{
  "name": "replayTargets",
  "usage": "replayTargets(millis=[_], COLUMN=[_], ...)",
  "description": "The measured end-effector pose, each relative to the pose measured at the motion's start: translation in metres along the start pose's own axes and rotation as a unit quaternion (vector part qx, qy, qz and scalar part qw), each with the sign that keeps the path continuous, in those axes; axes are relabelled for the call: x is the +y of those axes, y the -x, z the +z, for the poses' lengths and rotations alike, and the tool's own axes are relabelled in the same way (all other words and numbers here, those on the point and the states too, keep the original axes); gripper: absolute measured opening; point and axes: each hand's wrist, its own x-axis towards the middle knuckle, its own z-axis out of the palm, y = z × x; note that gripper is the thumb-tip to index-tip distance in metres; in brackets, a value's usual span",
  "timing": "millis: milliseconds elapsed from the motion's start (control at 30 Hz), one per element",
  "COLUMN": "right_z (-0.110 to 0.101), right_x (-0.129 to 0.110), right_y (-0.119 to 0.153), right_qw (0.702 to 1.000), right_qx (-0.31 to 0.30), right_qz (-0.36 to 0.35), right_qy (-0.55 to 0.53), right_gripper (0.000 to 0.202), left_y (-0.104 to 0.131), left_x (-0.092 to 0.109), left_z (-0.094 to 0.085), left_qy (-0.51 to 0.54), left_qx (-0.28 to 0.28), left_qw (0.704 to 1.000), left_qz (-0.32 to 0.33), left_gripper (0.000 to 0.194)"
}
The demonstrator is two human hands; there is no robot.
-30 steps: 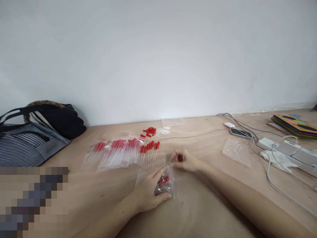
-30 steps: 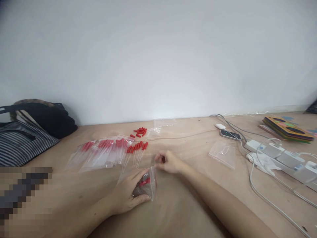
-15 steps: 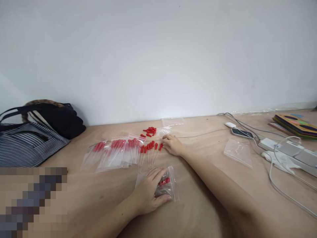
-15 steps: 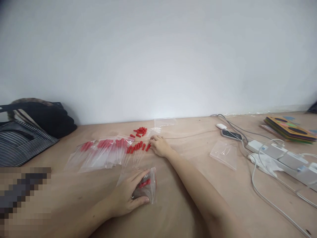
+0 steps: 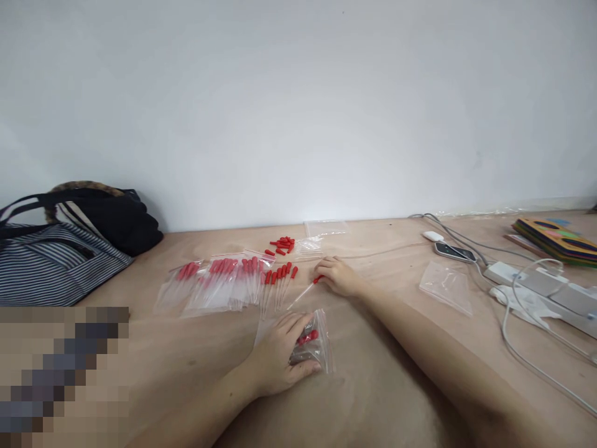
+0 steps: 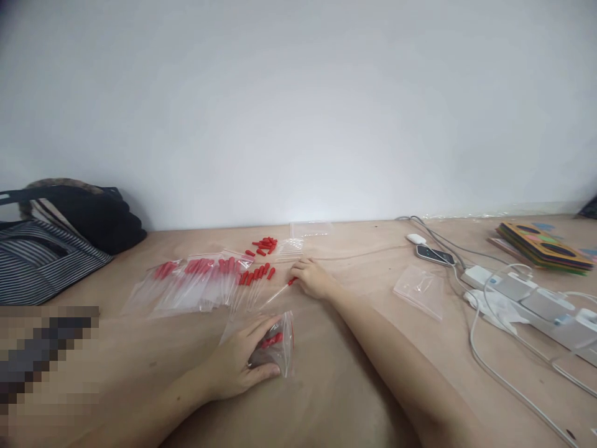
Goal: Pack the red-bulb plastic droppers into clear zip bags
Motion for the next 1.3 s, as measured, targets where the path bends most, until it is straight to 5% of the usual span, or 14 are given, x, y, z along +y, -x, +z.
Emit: replayTargets(millis=[233,400,667,1100,1300], right_z=[-0.055,-0.059,-0.046,-0.025,-0.006], right_x=[0.010,-0.017,-0.036,-0.093,-0.102], right_y=[0.087,0.117,0.103,0.075,0.068], right_qw=[0.993,0.991,0.996,0.976,0.919], right_qx=[0.090,0.088,0.060,0.016,0.023], right_qz=[0.054,0.069,0.050,0.035,0.147], right_qy=[-0.058,-0.072,-0.052,-0.215,-0.365], right_gripper=[0.017,0.018,0.021,0.010,0.012], left_y=[0.000,0.000,-0.001,-0.002,-0.003], left_x=[-0.002,-0.003,0.000,0.000,-0.002], left_z=[0.001,-0.001,-0.003,-0.001,0.000], left_qy=[-0.006,-0.015,-0.017,-0.026,-0.018], left_qx=[-0.004,-0.004,-0.002,-0.005,-0.003], left_qw=[1.000,1.000,1.000,1.000,1.000], left_qz=[0.002,0.001,-0.002,-0.011,0.007], left_gripper=[0.066,0.064,0.065,0.066,0.064])
